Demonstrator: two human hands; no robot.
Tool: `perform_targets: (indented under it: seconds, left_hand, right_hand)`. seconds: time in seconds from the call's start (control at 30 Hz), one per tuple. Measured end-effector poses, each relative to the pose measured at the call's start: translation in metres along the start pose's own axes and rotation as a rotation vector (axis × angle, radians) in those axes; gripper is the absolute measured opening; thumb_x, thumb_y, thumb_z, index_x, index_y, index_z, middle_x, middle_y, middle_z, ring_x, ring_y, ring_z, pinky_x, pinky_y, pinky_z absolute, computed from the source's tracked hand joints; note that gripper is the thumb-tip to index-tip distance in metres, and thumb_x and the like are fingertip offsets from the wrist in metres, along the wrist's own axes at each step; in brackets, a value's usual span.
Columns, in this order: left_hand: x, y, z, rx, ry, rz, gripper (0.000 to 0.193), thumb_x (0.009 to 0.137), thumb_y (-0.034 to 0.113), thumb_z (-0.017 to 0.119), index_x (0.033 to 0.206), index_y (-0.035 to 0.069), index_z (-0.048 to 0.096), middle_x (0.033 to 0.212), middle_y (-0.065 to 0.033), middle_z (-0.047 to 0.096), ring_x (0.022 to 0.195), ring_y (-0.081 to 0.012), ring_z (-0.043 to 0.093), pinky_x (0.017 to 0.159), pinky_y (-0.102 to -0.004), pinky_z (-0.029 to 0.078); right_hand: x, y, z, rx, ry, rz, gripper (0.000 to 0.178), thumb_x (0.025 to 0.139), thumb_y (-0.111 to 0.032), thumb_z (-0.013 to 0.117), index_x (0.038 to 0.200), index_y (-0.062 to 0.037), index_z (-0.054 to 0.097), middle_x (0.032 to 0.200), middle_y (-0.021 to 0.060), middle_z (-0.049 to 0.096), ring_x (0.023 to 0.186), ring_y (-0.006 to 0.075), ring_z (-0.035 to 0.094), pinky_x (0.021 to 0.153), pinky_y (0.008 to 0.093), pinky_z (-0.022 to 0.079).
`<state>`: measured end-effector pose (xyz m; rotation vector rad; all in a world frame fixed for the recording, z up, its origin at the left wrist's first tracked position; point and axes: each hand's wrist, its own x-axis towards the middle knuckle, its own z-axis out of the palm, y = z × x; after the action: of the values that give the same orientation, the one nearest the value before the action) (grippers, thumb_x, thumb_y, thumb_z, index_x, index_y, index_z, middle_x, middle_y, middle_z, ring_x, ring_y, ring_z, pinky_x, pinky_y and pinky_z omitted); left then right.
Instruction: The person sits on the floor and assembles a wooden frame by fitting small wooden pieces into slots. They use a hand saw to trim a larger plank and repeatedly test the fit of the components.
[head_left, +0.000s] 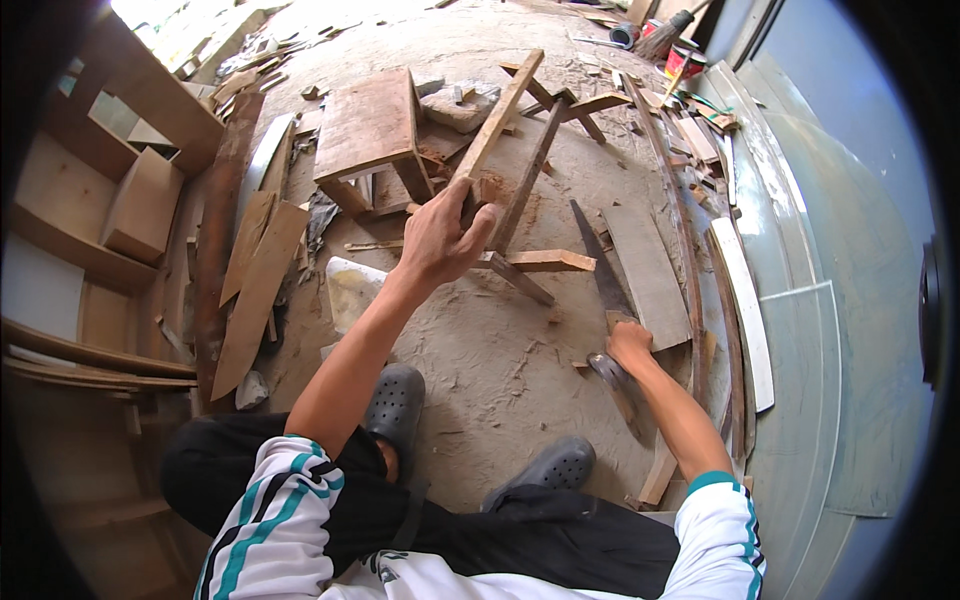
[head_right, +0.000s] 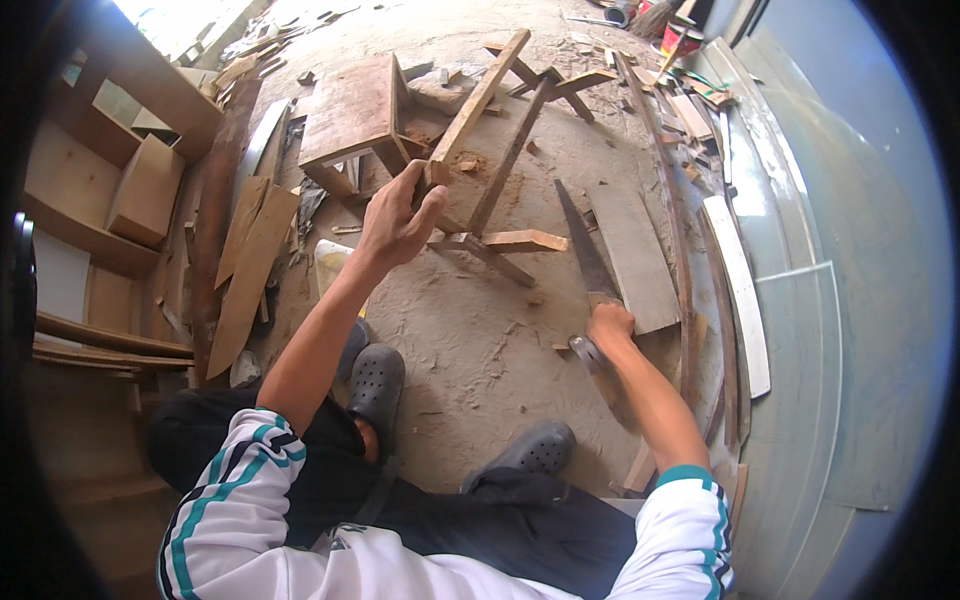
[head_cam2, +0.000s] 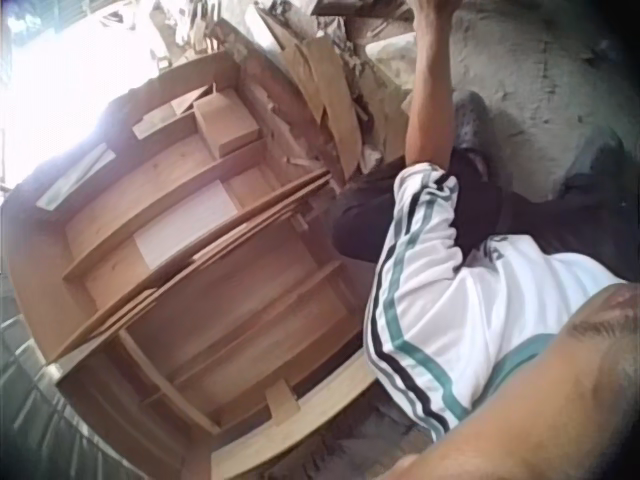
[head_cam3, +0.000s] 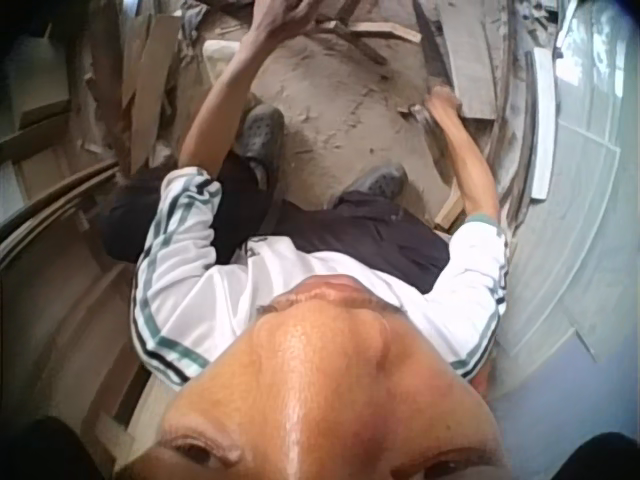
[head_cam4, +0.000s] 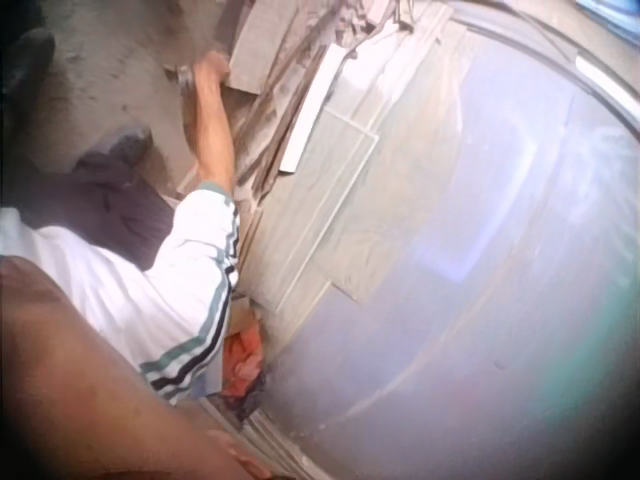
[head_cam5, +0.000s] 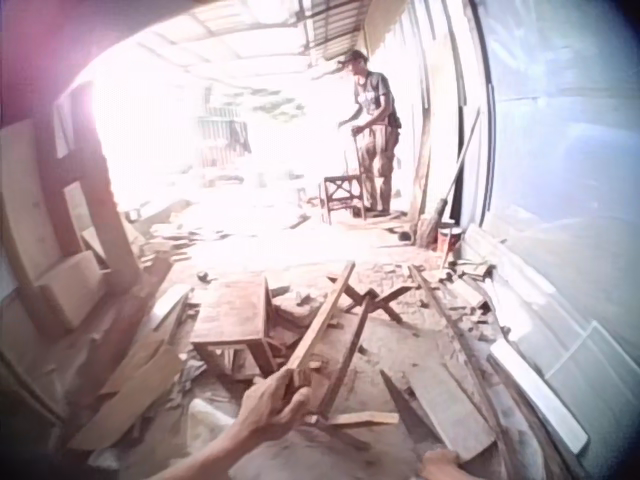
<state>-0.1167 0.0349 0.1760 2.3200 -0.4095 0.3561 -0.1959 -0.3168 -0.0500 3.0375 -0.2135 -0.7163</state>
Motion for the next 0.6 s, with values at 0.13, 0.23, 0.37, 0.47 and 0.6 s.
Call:
perform_targets:
  seconds: [0.13,0.23,0.37,0.47,0.6]
  left_hand:
    - [0.001,-0.003,-0.006,-0.061,0.064,-0.223,0.04,0.092,0.042,0.056,0.094,0.003,0.065,0.07,-0.0195,0.062,0.07,-0.0397,0.064,0.066,-0.0476,0.047]
    - [0.018,-0.008,-0.001,-0.107,0.086,-0.306,0.047,0.091,0.048,0.056,0.086,0.002,0.066,0.066,-0.0174,0.061,0.064,-0.0338,0.06,0.064,-0.0457,0.047]
    - [0.059,-0.044,0.001,-0.036,0.012,-0.423,0.063,0.091,0.06,0.053,0.078,0.0,0.065,0.066,-0.0153,0.063,0.063,-0.0267,0.061,0.065,-0.0427,0.048]
    - [0.096,-0.069,-0.004,0.134,-0.105,-0.539,0.064,0.092,0.065,0.052,0.088,0.006,0.075,0.078,-0.015,0.073,0.078,-0.0297,0.071,0.075,-0.043,0.054]
    - [0.133,-0.134,-0.027,0.273,-0.303,-0.492,0.064,0.094,0.06,0.052,0.093,-0.002,0.068,0.095,-0.022,0.071,0.09,-0.0323,0.068,0.081,-0.044,0.054]
  right_hand:
    - [-0.001,-0.003,-0.009,0.12,0.032,0.01,0.033,0.086,-0.029,0.063,0.097,-0.0004,0.076,0.106,0.0224,0.073,0.099,0.0357,0.072,0.084,0.0469,0.056]
    - [0.009,0.016,-0.02,0.411,0.179,0.073,0.034,0.085,-0.029,0.062,0.088,0.0036,0.072,0.09,0.0215,0.073,0.082,0.0343,0.072,0.075,0.0436,0.056]
    - [0.017,0.021,-0.072,1.018,0.111,0.014,0.03,0.087,-0.026,0.06,0.08,0.0021,0.065,0.069,0.0141,0.07,0.058,0.0244,0.067,0.06,0.0379,0.053]
    - [0.006,0.022,-0.123,1.281,0.115,-0.008,0.027,0.092,-0.027,0.06,0.08,-0.0029,0.062,0.061,0.0053,0.06,0.051,0.0172,0.06,0.05,0.0321,0.048]
    - [-0.022,0.005,-0.202,1.446,0.111,0.067,0.034,0.094,-0.035,0.063,0.083,-0.0034,0.06,0.058,-0.0003,0.051,0.044,0.013,0.05,0.044,0.0286,0.043]
